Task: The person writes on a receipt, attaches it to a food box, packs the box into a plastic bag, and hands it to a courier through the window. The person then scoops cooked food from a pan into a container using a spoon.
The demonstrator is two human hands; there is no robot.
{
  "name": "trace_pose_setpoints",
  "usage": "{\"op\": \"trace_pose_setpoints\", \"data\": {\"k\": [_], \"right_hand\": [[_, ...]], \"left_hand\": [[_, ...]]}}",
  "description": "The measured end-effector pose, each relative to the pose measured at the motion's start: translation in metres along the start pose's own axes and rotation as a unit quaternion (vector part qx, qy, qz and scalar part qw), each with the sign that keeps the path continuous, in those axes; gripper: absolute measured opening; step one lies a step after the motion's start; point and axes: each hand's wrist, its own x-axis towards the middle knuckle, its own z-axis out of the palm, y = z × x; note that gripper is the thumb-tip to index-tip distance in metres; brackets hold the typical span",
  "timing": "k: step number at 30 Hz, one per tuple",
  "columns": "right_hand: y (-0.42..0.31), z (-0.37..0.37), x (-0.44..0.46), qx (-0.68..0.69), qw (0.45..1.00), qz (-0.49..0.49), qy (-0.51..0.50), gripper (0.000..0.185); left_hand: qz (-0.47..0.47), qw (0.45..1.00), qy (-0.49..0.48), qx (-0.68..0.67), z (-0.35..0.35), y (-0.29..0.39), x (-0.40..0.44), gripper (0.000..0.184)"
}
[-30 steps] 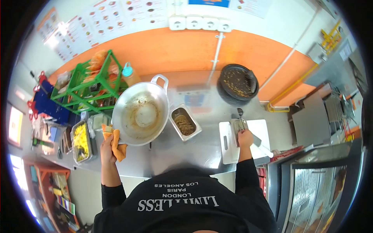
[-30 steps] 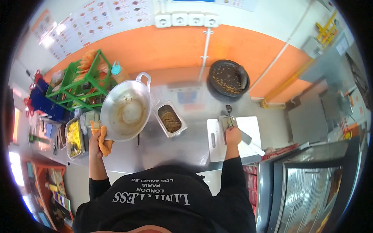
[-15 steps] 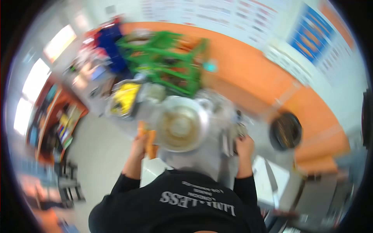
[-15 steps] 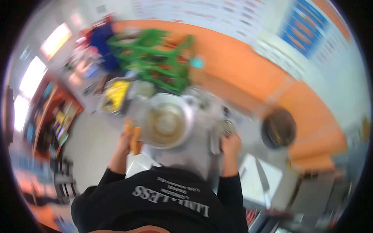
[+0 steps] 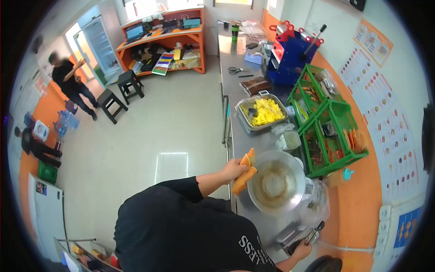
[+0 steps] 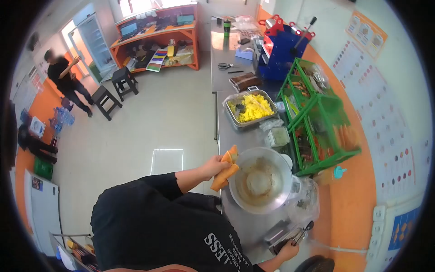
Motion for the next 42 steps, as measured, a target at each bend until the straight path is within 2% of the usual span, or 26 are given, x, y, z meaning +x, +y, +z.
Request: {"op": "trace_pose_setpoints", "data": {"k": [2,3,4,5,6,7,8,10,11,16,25,28,30,31,33,36,40,42], "right_hand": [[0.02,0.006,0.002,0.004,1.0,-0.01,0.006,0.03],[0.014,-0.001,-0.002,0.013,0.999,-0.037,-0.009,0.033],[0.014,-0.001,-0.004,0.075,0.997,0.003,-0.023,0.035],[-0.018,-0.026,-0.016,0.058,0.997,0.027,-0.046,0.035],[-0.012,-0.026,-0.016,0.023,0.998,0.038,-0.033,0.032],[-0.009,-0.023,-0.016,0.027,0.998,0.049,-0.012,0.034],[-0.011,-0.027,-0.018,-0.01,0.999,0.051,0.01,0.032],[-0.009,-0.022,-0.012,-0.027,0.996,0.08,0.0,0.03],[-0.011,-0.026,-0.012,-0.019,0.996,0.091,0.001,0.03],[-0.016,-0.028,-0.026,-0.001,0.989,0.146,0.01,0.026],[-0.014,-0.025,-0.038,0.013,0.99,0.14,-0.006,0.027],[-0.018,-0.029,-0.051,0.041,0.992,0.111,0.044,0.029],[-0.022,-0.032,-0.069,0.046,0.99,0.011,0.135,0.038],[-0.025,-0.038,-0.081,0.047,0.99,0.008,0.136,0.038],[-0.044,-0.063,-0.108,-0.078,0.996,0.039,-0.005,0.05],[-0.027,-0.051,-0.131,-0.115,0.993,0.005,0.006,0.061],[-0.021,-0.043,-0.136,-0.089,0.996,0.007,-0.027,0.057],[-0.021,-0.04,-0.132,-0.056,0.998,-0.008,0.022,0.05]], "left_hand": [[0.031,0.999,0.006,0.004,-0.014,-0.027,0.009,0.033],[0.017,0.998,0.047,-0.04,-0.009,-0.014,-0.004,0.032],[0.007,0.998,0.052,0.019,-0.019,-0.023,0.003,0.029],[-0.006,1.0,0.001,-0.027,-0.021,-0.013,-0.004,0.027],[0.013,0.996,-0.044,-0.071,-0.022,-0.014,-0.005,0.024],[0.038,0.996,-0.046,-0.065,-0.023,-0.017,0.002,0.024],[0.02,0.996,-0.055,-0.07,-0.012,0.0,-0.01,0.024],[0.028,0.997,-0.032,-0.063,-0.004,0.002,-0.003,0.024],[0.015,0.997,-0.059,-0.055,-0.001,0.003,0.001,0.024],[0.003,0.997,-0.066,-0.048,0.0,0.006,-0.004,0.024],[-0.012,0.997,-0.073,-0.033,0.02,0.009,-0.004,0.024],[-0.016,0.997,-0.072,-0.036,0.031,0.019,-0.014,0.026],[-0.017,0.997,-0.069,-0.037,0.033,0.023,-0.012,0.027],[-0.009,0.997,-0.067,-0.034,0.031,0.018,-0.009,0.027],[-0.002,0.997,-0.065,-0.032,0.029,0.013,-0.004,0.027],[0.0,0.997,-0.07,-0.028,0.029,0.009,0.001,0.027],[-0.002,0.995,-0.097,-0.016,0.033,0.008,0.008,0.027],[0.001,0.994,-0.11,-0.011,0.036,0.011,0.011,0.026]]}}
